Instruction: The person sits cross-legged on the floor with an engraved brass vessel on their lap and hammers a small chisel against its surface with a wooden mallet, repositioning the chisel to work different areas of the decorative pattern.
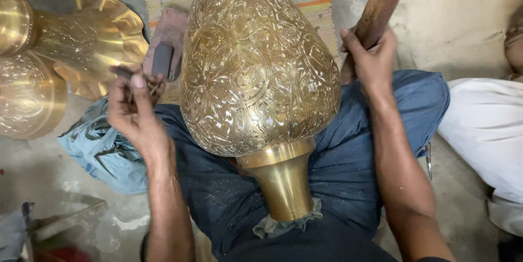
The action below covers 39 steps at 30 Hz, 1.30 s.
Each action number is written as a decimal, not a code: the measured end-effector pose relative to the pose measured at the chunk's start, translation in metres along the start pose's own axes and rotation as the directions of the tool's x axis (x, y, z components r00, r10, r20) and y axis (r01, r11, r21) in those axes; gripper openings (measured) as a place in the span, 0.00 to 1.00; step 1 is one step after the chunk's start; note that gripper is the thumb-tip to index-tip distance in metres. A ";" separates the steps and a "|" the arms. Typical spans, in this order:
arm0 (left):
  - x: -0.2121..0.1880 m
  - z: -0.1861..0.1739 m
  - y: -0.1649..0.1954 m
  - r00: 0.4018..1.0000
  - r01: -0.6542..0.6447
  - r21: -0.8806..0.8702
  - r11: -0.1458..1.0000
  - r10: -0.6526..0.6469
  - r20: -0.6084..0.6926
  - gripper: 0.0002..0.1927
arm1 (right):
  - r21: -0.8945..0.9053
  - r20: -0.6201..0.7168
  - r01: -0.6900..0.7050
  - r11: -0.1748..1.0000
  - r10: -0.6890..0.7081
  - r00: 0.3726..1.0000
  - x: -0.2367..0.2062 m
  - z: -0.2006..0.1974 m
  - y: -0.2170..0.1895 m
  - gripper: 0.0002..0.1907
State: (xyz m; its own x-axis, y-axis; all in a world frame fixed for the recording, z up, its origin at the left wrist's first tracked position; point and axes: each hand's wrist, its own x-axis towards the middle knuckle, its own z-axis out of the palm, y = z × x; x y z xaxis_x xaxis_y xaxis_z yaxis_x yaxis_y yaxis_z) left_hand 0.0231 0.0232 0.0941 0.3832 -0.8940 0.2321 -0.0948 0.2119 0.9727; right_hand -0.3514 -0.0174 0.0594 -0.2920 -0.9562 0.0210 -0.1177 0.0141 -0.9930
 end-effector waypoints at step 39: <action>-0.096 0.055 0.059 0.956 -0.288 0.078 0.955 0.291 -0.034 0.10 | -0.209 0.062 0.160 0.965 -0.151 0.987 -0.015 0.014 -0.041 0.15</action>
State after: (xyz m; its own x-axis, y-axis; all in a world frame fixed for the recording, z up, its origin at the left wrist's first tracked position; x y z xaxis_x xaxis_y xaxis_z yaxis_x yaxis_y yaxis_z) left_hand -0.0696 0.0996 0.1290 0.3698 -0.7799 0.5050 -0.2727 0.4284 0.8614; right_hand -0.3286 -0.0073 0.0983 -0.2116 -0.9637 0.1630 -0.3590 -0.0785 -0.9300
